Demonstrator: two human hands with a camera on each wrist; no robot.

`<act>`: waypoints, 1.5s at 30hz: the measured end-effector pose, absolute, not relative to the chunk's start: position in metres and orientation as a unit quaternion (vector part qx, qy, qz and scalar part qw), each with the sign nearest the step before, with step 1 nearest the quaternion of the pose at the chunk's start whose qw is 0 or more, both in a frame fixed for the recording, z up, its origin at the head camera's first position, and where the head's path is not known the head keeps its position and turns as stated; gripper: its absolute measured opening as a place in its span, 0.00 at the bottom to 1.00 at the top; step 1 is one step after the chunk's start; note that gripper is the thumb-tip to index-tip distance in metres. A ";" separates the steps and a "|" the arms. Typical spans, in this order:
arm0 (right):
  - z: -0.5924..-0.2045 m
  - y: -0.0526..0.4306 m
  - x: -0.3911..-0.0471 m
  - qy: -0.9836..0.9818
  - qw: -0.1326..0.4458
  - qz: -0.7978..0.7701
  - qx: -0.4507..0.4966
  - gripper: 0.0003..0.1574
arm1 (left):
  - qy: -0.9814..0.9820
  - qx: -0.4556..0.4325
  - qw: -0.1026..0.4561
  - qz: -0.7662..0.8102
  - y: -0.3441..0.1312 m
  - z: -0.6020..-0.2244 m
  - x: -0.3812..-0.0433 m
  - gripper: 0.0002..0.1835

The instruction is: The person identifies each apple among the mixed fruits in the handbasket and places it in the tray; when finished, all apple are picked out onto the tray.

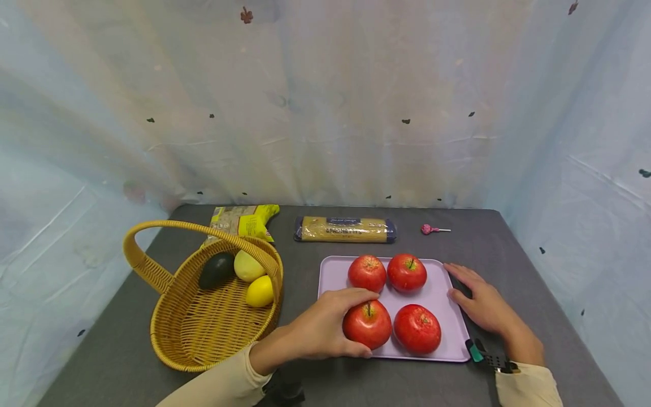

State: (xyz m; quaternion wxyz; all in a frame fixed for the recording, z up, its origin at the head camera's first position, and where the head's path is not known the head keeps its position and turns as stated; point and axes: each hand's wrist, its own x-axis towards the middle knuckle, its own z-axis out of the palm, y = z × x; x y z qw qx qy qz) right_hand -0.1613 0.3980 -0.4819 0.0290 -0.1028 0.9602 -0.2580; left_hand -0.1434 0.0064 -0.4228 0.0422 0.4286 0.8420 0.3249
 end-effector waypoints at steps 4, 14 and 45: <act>-0.482 0.397 -0.162 0.960 0.029 -0.259 -0.103 0.43 | 0.858 0.412 0.041 0.305 0.010 -0.434 -0.146 0.45; -0.482 0.397 -0.161 0.961 0.035 -0.257 -0.100 0.43 | 0.872 0.370 0.034 0.320 0.017 -0.457 -0.150 0.46; -0.469 0.416 -0.156 0.969 -0.050 -0.235 -0.059 0.38 | 0.866 0.375 -0.056 0.326 -0.035 -0.397 -0.126 0.34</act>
